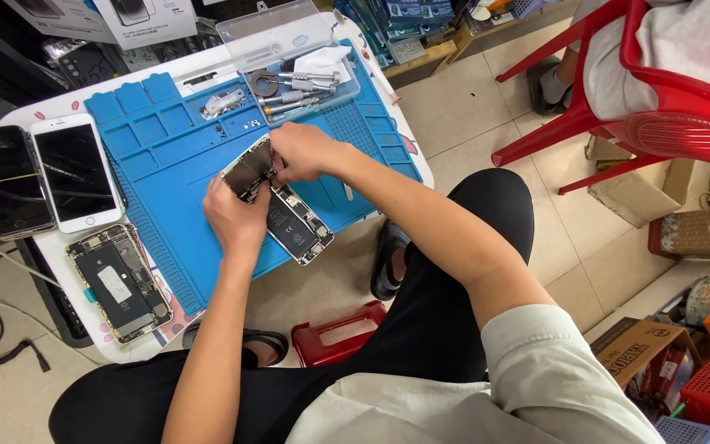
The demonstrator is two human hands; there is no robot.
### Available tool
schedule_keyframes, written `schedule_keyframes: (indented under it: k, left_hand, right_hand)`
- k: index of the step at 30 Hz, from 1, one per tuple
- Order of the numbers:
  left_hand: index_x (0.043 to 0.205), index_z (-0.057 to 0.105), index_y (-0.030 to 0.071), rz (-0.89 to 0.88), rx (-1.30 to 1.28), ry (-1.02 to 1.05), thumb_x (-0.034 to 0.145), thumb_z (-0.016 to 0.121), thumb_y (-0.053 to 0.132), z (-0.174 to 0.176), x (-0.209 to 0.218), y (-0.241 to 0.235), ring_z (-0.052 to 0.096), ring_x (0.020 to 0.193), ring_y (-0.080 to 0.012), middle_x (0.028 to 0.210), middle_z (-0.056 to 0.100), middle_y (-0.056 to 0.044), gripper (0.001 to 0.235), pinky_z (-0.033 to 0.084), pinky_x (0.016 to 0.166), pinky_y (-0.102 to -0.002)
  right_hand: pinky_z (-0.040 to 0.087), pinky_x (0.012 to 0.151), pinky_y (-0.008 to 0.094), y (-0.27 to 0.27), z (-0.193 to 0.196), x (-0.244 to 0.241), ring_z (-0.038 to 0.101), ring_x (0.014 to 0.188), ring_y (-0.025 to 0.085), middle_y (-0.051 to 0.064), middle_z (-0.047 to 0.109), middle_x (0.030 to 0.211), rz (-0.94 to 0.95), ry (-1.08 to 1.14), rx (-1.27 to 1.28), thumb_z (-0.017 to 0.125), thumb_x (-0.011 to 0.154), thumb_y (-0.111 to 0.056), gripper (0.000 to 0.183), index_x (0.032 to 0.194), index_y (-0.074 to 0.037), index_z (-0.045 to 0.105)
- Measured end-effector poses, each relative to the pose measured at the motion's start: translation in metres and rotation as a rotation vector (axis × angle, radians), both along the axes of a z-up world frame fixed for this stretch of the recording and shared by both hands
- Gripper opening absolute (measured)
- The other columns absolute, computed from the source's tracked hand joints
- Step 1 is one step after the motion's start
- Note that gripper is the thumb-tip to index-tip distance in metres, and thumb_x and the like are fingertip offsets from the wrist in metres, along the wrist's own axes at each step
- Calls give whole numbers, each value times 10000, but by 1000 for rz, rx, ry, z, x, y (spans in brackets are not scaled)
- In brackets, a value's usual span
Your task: The person reassembles a white smartphone by connecting internal ribbon cables and aligning the screen to the chassis. They then close the device and wipe the screen with a white cloth.
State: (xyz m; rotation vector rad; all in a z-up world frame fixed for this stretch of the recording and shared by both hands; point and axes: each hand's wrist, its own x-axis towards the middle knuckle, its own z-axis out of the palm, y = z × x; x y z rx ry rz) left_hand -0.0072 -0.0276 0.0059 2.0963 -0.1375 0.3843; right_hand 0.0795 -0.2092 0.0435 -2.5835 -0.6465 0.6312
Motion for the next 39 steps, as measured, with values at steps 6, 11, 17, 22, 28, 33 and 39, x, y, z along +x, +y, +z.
schedule_keyframes:
  k: [6,11,17,22,28,33,39]
  left_hand:
    - [1005,708,47,-1,11,-14,827,875,-33,5,-1,0,705,908,-390,905,706,-130,257,590,741,-529]
    - [943,665,23,23,70,-58,779,858,72,-20,4,-1,649,879,-438,905,676,-178,258,529,734,-530]
    - [921,609,63,-23,33,-81,818,780,57,-9,0,6,568,836,-375,891,636,-114,199,443,663,-467]
    - [942,640,54,-30,7,-70,809,803,32,-2,3,5,579,834,-344,909,658,-99,212,449,647,-438]
    - [920,614,52,-39,14,-64,812,820,28,-3,2,4,554,801,-319,873,629,-93,234,423,608,-418]
    - [955,633,53,-74,2,-38,816,812,35,2,5,7,572,818,-312,887,649,-85,227,445,622,-417]
    - [856,524,59,-57,29,-24,819,827,41,-3,4,5,514,779,-294,838,586,-81,306,396,593,-416]
  right_hand:
    - [626,710,517,-1,-27,7,764,781,353,61,755,720,-86,1,11,944,715,-347,258,757,-145,789]
    - [565,699,502,8,-2,5,739,851,344,57,769,820,-96,24,-130,928,713,-335,244,800,-178,764]
    - [478,621,480,21,7,5,679,890,245,-83,711,826,-49,-9,-290,912,717,-470,302,789,-280,688]
    - [453,641,452,18,20,5,645,823,221,-97,673,778,-110,36,-275,933,743,-453,353,757,-265,635]
    - [443,568,389,6,8,12,562,671,183,1,652,721,36,60,-9,977,797,-235,348,728,-129,652]
    - [504,576,352,9,23,16,624,596,163,54,663,621,91,169,-24,876,886,-141,287,697,-86,668]
    - [359,538,403,-1,-6,21,432,651,204,25,566,679,211,-28,-20,892,827,-225,424,643,-103,530]
